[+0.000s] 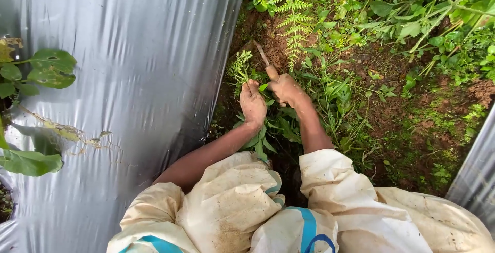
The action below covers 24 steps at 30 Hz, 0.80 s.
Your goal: Using a hand hoe to loosen soil and pulling out weeds by hand in a farm field.
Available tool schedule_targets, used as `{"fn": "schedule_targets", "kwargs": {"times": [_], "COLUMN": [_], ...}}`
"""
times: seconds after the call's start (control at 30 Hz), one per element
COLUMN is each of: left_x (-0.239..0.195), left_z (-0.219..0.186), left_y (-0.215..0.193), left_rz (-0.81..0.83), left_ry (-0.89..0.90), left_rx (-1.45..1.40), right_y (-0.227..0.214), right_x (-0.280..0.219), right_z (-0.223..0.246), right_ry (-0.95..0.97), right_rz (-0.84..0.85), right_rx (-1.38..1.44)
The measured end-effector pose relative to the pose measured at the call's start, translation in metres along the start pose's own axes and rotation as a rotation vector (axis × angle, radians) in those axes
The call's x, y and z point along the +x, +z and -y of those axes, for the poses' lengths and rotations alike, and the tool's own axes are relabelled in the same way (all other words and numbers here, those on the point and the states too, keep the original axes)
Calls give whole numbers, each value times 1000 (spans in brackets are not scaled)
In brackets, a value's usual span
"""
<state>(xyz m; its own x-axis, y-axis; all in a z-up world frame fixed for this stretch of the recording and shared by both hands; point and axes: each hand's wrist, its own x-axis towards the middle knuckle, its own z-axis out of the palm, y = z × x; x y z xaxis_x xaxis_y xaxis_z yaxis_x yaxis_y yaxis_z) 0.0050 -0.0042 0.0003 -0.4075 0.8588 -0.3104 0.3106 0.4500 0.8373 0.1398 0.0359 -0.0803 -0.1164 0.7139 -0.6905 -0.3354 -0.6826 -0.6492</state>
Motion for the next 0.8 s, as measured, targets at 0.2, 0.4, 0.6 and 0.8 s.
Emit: {"fn": "schedule_targets", "kwargs": {"times": [0.2,0.4,0.6,0.8], "left_x": [-1,-8,-16,-81], "left_z": [-3,-2,-15,-58], "left_y": [-4,-3,-5,0], "left_rz": [-24,17,7,472], "left_ry": [-19,-33,-10,104], "left_rx": [-74,1,-19,67], "right_y": [28,23,35,-42], "right_x": [-42,-47,-66,8], "right_z": [49,39,74,-36], "right_ry": [-115,46,-120,148], "right_rz": [77,85,-3,-39], "right_rx": [352,-312,571,-373]}}
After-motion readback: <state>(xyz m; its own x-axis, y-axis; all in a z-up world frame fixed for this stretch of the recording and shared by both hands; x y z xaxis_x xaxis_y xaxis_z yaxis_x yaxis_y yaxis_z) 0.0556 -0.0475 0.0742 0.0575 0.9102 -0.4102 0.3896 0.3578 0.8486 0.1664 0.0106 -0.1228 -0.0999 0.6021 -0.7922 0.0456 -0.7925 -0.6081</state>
